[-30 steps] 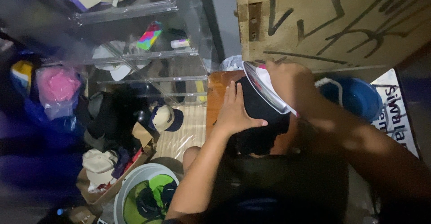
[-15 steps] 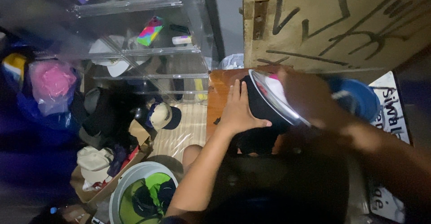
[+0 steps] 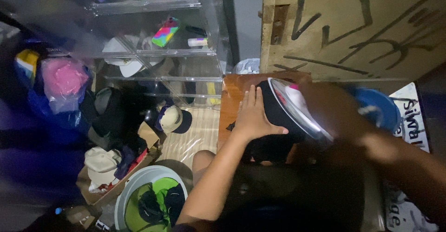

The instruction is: The person takes a cap from a stack, rinses it by hand in a blue bucket, and then uses an iron on a small wooden surface to press a black cap.

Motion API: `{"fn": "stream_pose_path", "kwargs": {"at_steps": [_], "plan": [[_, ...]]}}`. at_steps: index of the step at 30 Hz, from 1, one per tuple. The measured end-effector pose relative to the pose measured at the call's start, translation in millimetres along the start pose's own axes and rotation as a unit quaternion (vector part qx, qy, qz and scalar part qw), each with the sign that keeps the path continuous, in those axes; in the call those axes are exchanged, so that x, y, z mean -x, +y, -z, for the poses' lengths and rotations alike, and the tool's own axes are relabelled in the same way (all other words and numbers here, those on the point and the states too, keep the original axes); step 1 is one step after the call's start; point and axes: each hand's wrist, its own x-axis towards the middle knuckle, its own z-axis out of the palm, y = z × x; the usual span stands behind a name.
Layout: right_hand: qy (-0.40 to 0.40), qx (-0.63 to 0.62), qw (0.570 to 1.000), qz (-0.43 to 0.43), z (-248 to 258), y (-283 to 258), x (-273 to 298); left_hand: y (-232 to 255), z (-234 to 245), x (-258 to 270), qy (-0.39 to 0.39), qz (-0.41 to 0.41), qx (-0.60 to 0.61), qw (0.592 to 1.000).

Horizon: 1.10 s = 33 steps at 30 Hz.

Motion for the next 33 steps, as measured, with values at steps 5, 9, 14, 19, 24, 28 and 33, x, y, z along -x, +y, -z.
{"fn": "stream_pose_path", "kwargs": {"at_steps": [5,9,14,19,24,28,33], "plan": [[-0.053,0.001,0.999,-0.004,35,-4,24,-28,-31,-20,0.029,-0.029,-0.021,0.999],[-0.069,0.005,0.997,-0.017,28,-11,-14,-4,-1,-4,-0.006,-0.02,0.025,0.999],[-0.101,0.017,0.995,-0.015,-39,5,-90,-5,-3,-2,-0.005,-0.022,0.029,0.999],[-0.12,0.034,0.992,-0.03,-16,-6,-82,-2,1,1,-0.011,-0.013,0.023,1.0],[-0.191,-0.003,0.978,-0.087,52,-26,-31,-3,1,1,-0.009,-0.028,0.048,0.998],[-0.198,-0.067,0.968,-0.139,94,-41,-1,-2,0,-1,-0.013,-0.012,0.006,1.0],[-0.203,-0.148,0.946,-0.204,91,-38,11,-2,0,-2,-0.02,-0.008,0.017,1.0]]}}
